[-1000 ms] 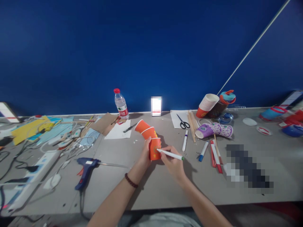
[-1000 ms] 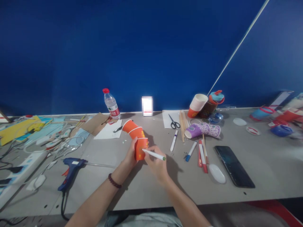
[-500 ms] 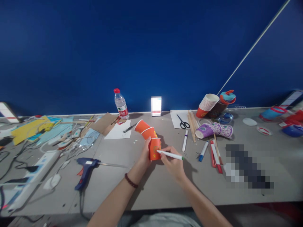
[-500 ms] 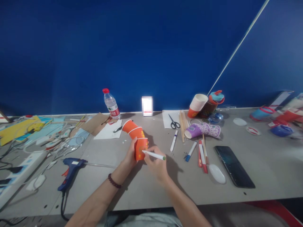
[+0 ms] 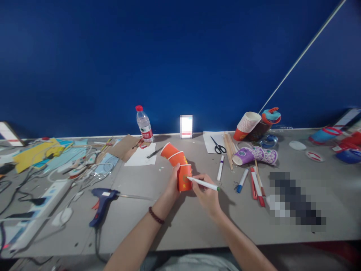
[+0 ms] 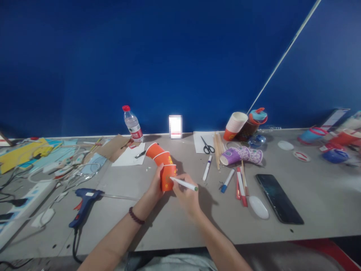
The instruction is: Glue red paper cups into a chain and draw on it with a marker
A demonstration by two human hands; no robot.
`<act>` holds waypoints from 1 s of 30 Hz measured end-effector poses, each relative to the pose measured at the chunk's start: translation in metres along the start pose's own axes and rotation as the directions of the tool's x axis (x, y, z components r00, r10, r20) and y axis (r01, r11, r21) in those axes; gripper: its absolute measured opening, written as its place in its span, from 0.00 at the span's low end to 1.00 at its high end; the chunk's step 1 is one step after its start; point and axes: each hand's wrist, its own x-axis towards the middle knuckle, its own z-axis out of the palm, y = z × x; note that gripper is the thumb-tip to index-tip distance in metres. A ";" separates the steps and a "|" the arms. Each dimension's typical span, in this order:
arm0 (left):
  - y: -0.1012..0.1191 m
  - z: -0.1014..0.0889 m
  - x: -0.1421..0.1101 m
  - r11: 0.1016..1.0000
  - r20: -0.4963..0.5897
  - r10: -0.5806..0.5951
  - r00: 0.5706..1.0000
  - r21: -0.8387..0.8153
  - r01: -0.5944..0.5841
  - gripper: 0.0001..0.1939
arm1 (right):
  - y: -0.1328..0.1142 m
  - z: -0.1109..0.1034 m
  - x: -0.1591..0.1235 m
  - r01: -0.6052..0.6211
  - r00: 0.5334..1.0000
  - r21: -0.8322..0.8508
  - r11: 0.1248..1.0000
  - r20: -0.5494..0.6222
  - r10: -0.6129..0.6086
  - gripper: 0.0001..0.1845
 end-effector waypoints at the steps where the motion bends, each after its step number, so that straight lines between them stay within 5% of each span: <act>1: 0.000 0.000 0.000 1.000 0.003 0.001 1.000 0.000 -0.001 0.25 | 0.000 0.000 0.000 0.004 1.000 -0.003 1.000 0.002 -0.004 0.07; 30: -0.002 -0.002 0.002 1.000 -0.012 -0.014 1.000 0.001 0.014 0.24 | -0.003 -0.002 0.001 0.032 0.999 0.006 0.999 0.021 -0.032 0.05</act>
